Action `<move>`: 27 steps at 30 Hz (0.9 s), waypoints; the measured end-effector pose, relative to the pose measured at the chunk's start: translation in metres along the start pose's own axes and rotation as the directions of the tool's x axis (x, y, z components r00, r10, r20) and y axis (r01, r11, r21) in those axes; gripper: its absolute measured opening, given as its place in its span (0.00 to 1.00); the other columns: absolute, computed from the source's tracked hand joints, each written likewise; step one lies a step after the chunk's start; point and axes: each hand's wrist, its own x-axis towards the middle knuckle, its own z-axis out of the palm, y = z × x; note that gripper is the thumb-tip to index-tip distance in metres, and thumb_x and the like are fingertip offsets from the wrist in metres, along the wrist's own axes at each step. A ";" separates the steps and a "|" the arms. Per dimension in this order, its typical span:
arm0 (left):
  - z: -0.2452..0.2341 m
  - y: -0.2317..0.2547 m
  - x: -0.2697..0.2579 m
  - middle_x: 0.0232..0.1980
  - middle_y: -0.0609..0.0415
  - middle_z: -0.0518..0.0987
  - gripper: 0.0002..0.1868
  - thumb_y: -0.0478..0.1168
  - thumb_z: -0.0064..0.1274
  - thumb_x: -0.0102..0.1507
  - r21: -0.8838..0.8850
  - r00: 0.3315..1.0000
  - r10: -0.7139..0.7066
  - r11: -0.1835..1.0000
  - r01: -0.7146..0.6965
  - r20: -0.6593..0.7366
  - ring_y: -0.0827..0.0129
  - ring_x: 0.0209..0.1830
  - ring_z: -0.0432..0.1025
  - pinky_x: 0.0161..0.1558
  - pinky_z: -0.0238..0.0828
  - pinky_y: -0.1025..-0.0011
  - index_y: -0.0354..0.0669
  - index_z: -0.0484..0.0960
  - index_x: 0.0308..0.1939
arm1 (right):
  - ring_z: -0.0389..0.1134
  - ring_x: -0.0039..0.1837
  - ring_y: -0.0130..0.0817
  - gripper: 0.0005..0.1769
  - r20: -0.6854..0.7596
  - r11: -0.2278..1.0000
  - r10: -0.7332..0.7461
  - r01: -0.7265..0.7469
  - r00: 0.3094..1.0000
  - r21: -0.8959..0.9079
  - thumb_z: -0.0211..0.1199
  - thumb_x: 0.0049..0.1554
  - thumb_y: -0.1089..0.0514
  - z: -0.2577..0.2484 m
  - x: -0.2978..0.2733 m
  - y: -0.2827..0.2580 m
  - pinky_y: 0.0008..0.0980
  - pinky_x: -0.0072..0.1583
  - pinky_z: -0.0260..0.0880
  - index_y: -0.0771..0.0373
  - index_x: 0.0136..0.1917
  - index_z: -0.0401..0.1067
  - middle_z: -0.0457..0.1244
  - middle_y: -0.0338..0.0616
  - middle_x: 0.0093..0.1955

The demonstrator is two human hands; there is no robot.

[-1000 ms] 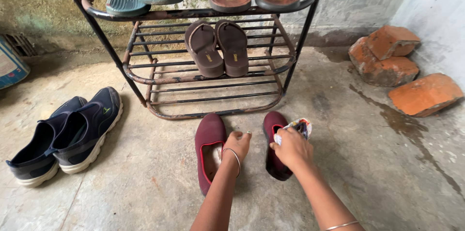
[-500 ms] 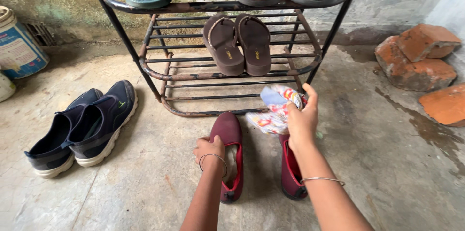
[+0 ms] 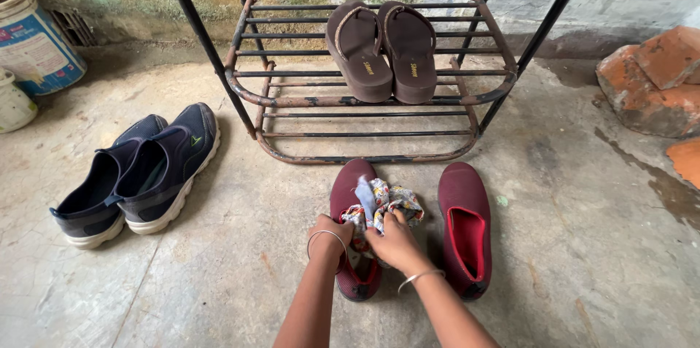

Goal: The person wipes a pair of brown flip-flops and a pair of maroon slip-on shoes with a patterned cloth. They clean the soles and uppers of each shoe individually, then place them back on the shoe rack.

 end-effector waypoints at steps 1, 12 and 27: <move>0.003 -0.001 0.002 0.65 0.36 0.74 0.37 0.55 0.61 0.56 0.005 1.000 0.012 1.000 -0.012 0.011 0.46 0.64 0.73 0.61 0.74 0.56 0.44 0.73 0.66 | 0.57 0.74 0.52 0.41 0.083 1.000 0.008 -0.007 0.997 -0.016 0.71 0.51 0.46 -0.005 0.001 0.001 0.40 0.72 0.59 0.75 0.67 0.60 0.49 0.63 0.76; 0.022 -0.013 0.016 0.64 0.34 0.75 0.34 0.46 0.57 0.59 0.061 0.998 0.067 0.996 -0.066 -0.012 0.44 0.63 0.73 0.61 0.73 0.55 0.46 0.67 0.69 | 0.69 0.62 0.58 0.29 -0.059 0.963 0.203 -0.210 0.977 -0.170 0.64 0.49 0.53 0.002 -0.007 -0.012 0.48 0.63 0.69 0.63 0.64 0.66 0.67 0.61 0.58; -0.064 0.062 -0.108 0.47 0.47 0.77 0.34 0.47 0.58 0.50 -0.702 0.968 0.197 0.711 -0.032 0.156 0.61 0.41 0.73 0.40 0.70 0.56 0.41 0.69 0.58 | 0.72 0.46 0.40 0.21 -0.212 0.949 0.020 0.048 0.977 0.313 0.64 0.48 0.53 -0.151 -0.064 -0.078 0.37 0.50 0.70 0.64 0.53 0.74 0.71 0.50 0.43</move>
